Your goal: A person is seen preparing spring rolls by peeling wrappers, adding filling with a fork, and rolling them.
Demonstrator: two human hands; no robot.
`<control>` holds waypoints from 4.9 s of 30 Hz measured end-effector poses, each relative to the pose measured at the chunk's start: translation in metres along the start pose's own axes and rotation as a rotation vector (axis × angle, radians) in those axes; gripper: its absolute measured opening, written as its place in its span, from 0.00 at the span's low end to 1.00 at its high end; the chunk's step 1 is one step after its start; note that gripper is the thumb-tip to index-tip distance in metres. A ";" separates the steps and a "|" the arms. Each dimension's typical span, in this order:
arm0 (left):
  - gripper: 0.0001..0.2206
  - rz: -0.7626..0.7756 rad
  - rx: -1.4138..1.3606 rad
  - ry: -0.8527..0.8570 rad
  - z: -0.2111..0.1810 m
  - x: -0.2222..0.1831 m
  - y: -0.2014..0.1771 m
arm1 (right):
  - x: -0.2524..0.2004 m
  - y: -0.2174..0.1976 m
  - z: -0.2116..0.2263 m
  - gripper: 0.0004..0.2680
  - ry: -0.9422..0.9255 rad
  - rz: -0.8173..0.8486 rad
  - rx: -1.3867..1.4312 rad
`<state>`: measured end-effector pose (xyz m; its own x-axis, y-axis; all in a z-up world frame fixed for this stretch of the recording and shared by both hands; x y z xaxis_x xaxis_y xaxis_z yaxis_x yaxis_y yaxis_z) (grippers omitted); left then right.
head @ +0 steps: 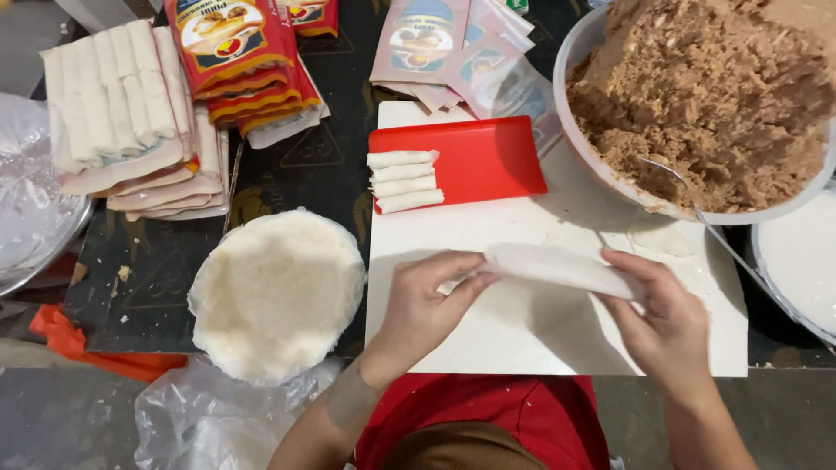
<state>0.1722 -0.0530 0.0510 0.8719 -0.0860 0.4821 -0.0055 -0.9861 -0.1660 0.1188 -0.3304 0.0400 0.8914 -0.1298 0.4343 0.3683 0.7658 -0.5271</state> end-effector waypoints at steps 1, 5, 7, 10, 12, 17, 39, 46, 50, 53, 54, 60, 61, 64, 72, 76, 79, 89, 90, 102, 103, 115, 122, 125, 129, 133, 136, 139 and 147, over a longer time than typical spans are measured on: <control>0.07 0.002 -0.001 0.003 -0.004 0.003 -0.009 | 0.002 -0.003 0.009 0.16 -0.001 -0.004 -0.001; 0.10 0.278 0.166 0.451 -0.032 -0.021 -0.011 | -0.005 -0.010 0.021 0.13 -0.270 -0.001 0.099; 0.10 0.326 0.276 0.486 -0.027 -0.042 -0.008 | -0.020 0.002 -0.003 0.12 -0.344 0.085 0.019; 0.04 0.327 0.278 0.583 -0.034 -0.069 -0.005 | -0.055 0.025 -0.012 0.16 -0.553 0.248 -0.139; 0.07 0.352 0.195 0.507 -0.039 -0.080 -0.004 | -0.072 0.032 0.007 0.14 -0.507 0.439 -0.040; 0.06 0.162 0.208 0.430 -0.048 -0.046 0.003 | -0.070 0.013 0.025 0.09 -0.199 0.373 0.183; 0.07 0.318 0.681 0.709 -0.039 -0.103 0.049 | -0.134 -0.244 -0.463 0.21 0.392 -0.052 -0.171; 0.05 0.289 0.708 0.675 -0.034 -0.102 0.040 | -0.072 -0.133 -0.134 0.22 0.559 -0.309 -0.552; 0.05 0.355 0.614 0.718 -0.037 -0.106 0.025 | -0.040 -0.004 -0.028 0.29 -0.325 0.228 -0.515; 0.04 0.350 0.578 0.746 -0.037 -0.108 0.021 | -0.026 0.056 0.004 0.29 -0.480 0.469 -0.496; 0.04 0.313 0.569 0.763 -0.038 -0.107 0.018 | -0.021 0.074 0.009 0.29 -0.528 0.570 -0.580; 0.04 0.168 0.510 0.782 -0.035 -0.103 0.014 | 0.005 0.095 0.011 0.27 -0.651 0.623 -0.774; 0.04 0.161 0.514 0.781 -0.034 -0.102 0.015 | 0.005 0.098 0.011 0.27 -0.660 0.624 -0.775; 0.06 0.149 0.489 0.780 -0.032 -0.106 0.015 | 0.000 0.104 0.012 0.27 -0.674 0.714 -0.630; 0.07 0.116 0.486 0.787 -0.031 -0.108 0.016 | -0.008 0.123 0.026 0.26 -0.680 0.731 -0.544; 0.03 0.120 0.491 0.802 -0.029 -0.110 0.015 | 0.013 0.124 -0.008 0.29 -0.385 0.759 -0.827; 0.04 0.106 0.488 0.770 -0.029 -0.108 0.017 | -0.010 0.132 0.027 0.28 -0.739 0.612 -0.748; 0.04 0.132 0.569 0.789 -0.026 -0.109 0.017 | 0.013 -0.014 0.022 0.16 -0.560 -0.112 -1.292; 0.03 0.129 0.581 0.784 -0.025 -0.110 0.018 | 0.010 -0.042 0.018 0.11 -0.495 -0.281 -1.494; 0.04 0.101 0.622 0.800 -0.022 -0.113 0.021 | 0.068 -0.067 0.010 0.18 -0.490 -0.190 -1.650; 0.04 0.102 0.619 0.805 -0.022 -0.113 0.022 | 0.071 -0.063 0.013 0.18 -0.486 -0.194 -1.652; 0.04 0.129 0.589 0.749 -0.023 -0.109 0.021 | 0.090 -0.063 -0.006 0.18 -0.104 0.162 -1.071; 0.06 0.048 0.589 0.755 -0.027 -0.107 0.021 | 0.094 -0.080 -0.020 0.14 0.390 0.233 -0.287; 0.07 0.011 0.599 0.749 -0.021 -0.113 0.021 | 0.072 -0.076 -0.032 0.14 0.197 0.374 -0.297; 0.17 -0.047 0.677 0.706 -0.005 -0.129 0.024 | -0.010 -0.011 -0.003 0.19 0.134 0.865 -0.380; 0.06 -0.050 0.678 0.660 -0.020 -0.112 0.021 | -0.055 0.018 0.008 0.21 -0.048 1.009 -0.426; 0.07 -0.012 0.593 0.630 -0.011 -0.117 0.022 | -0.055 -0.009 -0.007 0.24 -0.005 1.100 -0.681; 0.11 -0.008 0.453 0.601 0.005 -0.130 0.020 | -0.051 -0.040 -0.030 0.22 0.014 1.128 -1.035; 0.10 0.099 0.218 0.131 0.022 -0.123 0.014 | -0.048 -0.006 -0.011 0.25 0.107 1.240 -0.850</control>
<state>0.0750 -0.0530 -0.0293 0.8015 -0.2121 0.5592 0.0306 -0.9192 -0.3926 0.0766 -0.3355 0.0140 0.7442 0.2349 -0.6253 -0.6061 -0.1560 -0.7799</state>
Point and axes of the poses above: each hand's wrist, its own x-axis towards the middle knuckle, its own y-axis out of the palm, z = x × y, the point moved 7 cm from there along x, towards the middle knuckle, and after that the axes turned 6 degrees about -z, right-handed, at the moved point
